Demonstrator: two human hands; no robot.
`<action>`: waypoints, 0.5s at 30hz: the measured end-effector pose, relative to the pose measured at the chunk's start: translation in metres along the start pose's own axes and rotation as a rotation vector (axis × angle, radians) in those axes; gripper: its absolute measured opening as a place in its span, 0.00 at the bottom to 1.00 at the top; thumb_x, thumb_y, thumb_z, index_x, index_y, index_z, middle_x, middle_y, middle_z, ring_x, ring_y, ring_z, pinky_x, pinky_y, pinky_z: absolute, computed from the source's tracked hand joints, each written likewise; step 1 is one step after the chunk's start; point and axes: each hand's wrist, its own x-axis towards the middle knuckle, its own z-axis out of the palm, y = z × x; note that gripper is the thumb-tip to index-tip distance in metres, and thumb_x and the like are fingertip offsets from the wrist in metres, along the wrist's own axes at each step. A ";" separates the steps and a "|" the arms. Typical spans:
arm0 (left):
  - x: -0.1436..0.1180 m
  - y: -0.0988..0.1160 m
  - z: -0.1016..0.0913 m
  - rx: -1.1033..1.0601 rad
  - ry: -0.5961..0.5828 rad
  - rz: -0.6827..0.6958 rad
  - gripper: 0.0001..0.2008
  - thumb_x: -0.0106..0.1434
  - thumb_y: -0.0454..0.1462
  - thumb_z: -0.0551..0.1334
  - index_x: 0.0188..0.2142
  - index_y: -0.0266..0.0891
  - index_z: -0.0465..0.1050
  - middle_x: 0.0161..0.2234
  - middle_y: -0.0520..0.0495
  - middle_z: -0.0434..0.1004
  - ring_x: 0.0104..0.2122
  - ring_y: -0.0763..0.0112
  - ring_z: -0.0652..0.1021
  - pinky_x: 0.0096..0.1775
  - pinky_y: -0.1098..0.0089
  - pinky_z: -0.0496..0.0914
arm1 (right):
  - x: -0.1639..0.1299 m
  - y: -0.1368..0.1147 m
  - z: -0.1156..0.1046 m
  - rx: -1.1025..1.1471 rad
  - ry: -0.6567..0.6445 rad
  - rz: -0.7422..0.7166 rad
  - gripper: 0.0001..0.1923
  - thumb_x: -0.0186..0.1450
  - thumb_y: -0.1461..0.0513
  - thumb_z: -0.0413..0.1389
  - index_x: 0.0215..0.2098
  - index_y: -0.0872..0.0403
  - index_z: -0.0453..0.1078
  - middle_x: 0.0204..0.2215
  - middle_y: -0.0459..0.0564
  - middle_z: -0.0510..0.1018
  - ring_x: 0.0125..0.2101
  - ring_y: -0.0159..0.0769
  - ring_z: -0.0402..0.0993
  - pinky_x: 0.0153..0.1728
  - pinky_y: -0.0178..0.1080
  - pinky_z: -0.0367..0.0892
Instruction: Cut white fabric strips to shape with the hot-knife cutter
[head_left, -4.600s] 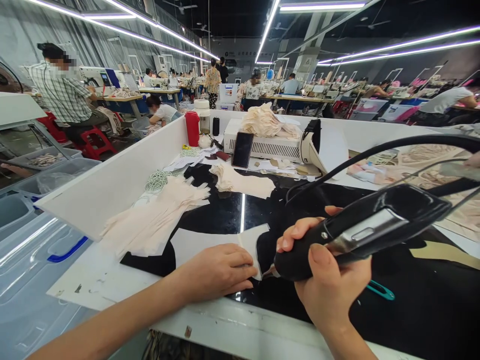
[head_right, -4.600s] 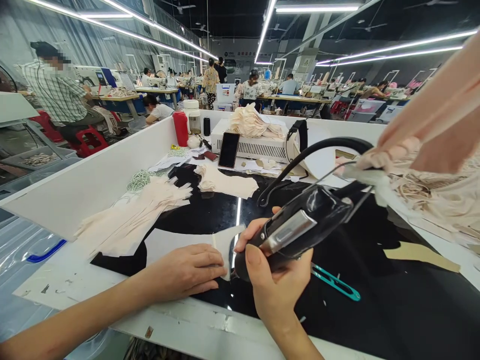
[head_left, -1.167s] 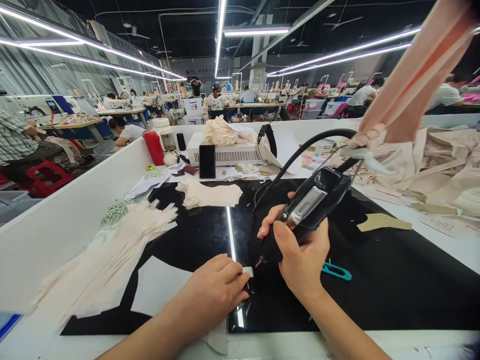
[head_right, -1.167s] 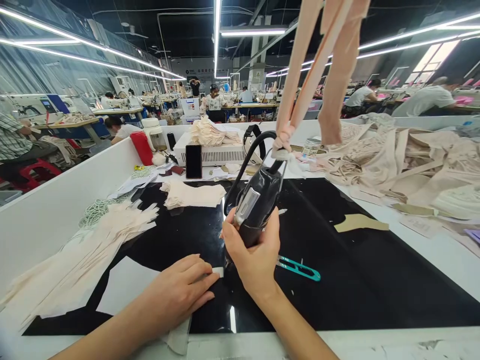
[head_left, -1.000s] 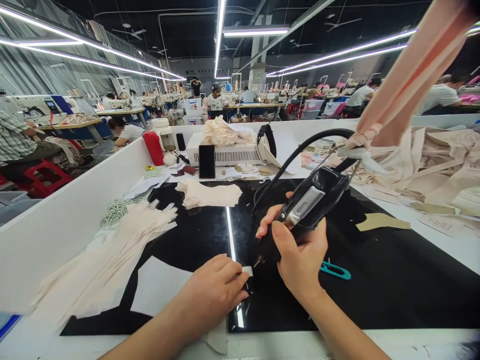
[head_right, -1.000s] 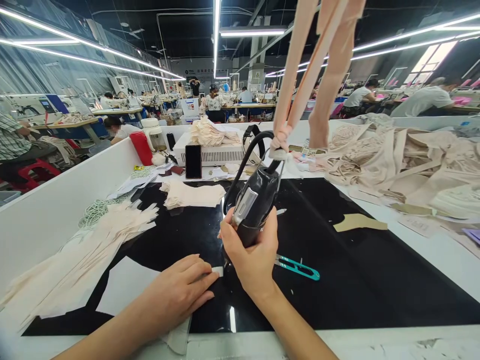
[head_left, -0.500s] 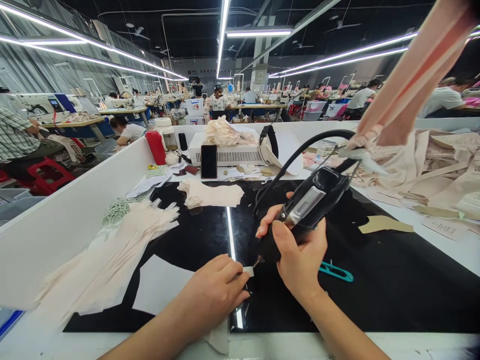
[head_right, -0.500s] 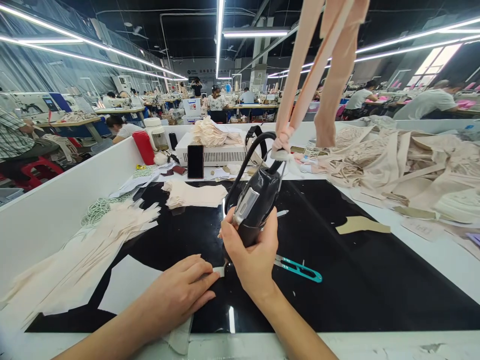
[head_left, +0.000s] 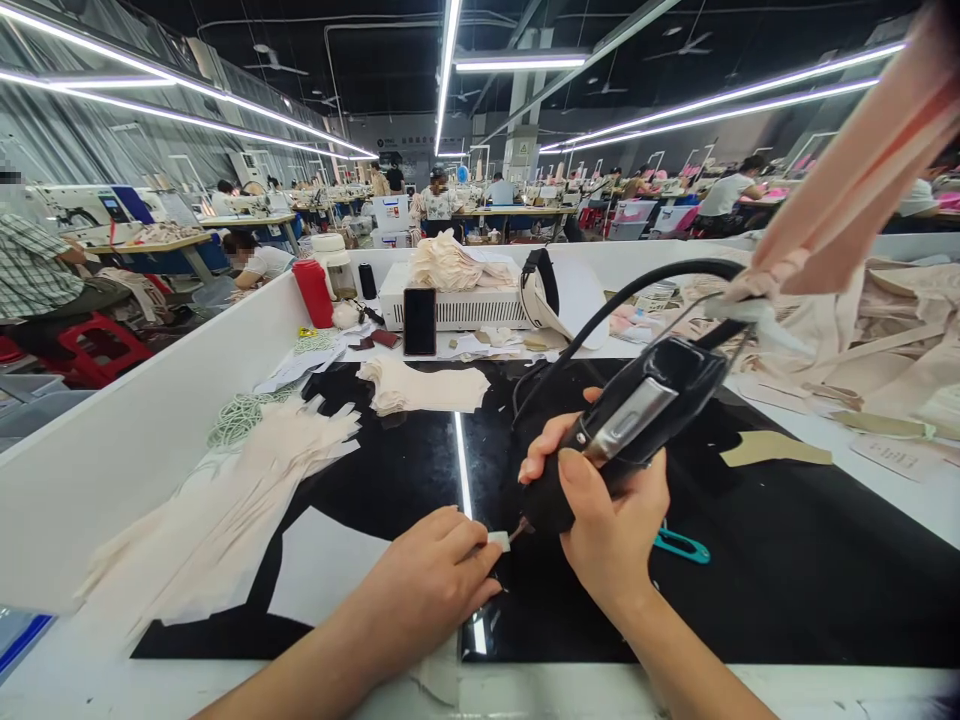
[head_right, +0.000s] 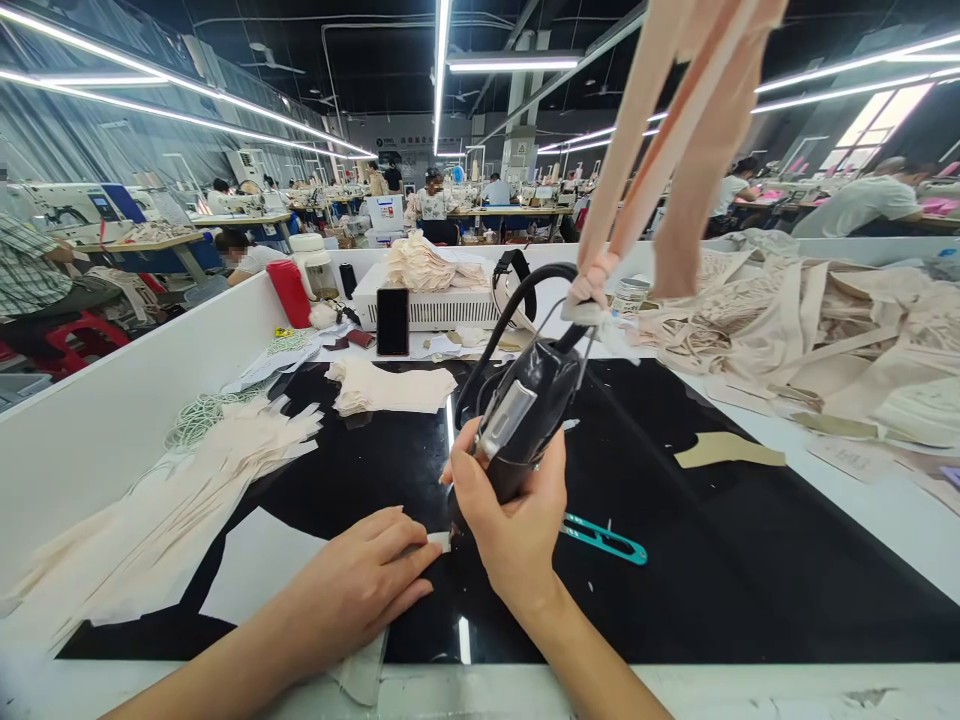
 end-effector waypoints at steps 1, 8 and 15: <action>0.000 0.000 -0.001 -0.003 0.001 0.002 0.10 0.75 0.37 0.62 0.52 0.34 0.73 0.41 0.43 0.77 0.43 0.58 0.79 0.47 0.58 0.79 | -0.001 0.000 0.000 0.011 -0.005 0.004 0.15 0.65 0.62 0.66 0.46 0.46 0.67 0.32 0.39 0.80 0.24 0.31 0.76 0.25 0.37 0.75; 0.000 0.001 -0.002 -0.012 -0.002 -0.002 0.12 0.73 0.37 0.65 0.52 0.33 0.74 0.42 0.43 0.77 0.42 0.57 0.78 0.46 0.58 0.79 | -0.003 -0.001 0.001 -0.007 -0.031 0.001 0.15 0.66 0.65 0.65 0.46 0.45 0.67 0.31 0.39 0.80 0.23 0.30 0.76 0.25 0.35 0.75; -0.003 0.002 -0.012 -0.043 -0.070 -0.045 0.09 0.74 0.35 0.64 0.51 0.35 0.75 0.42 0.44 0.76 0.42 0.59 0.78 0.47 0.57 0.80 | -0.005 -0.002 -0.004 0.007 -0.022 0.005 0.17 0.65 0.65 0.66 0.48 0.44 0.68 0.32 0.39 0.80 0.24 0.30 0.76 0.26 0.35 0.75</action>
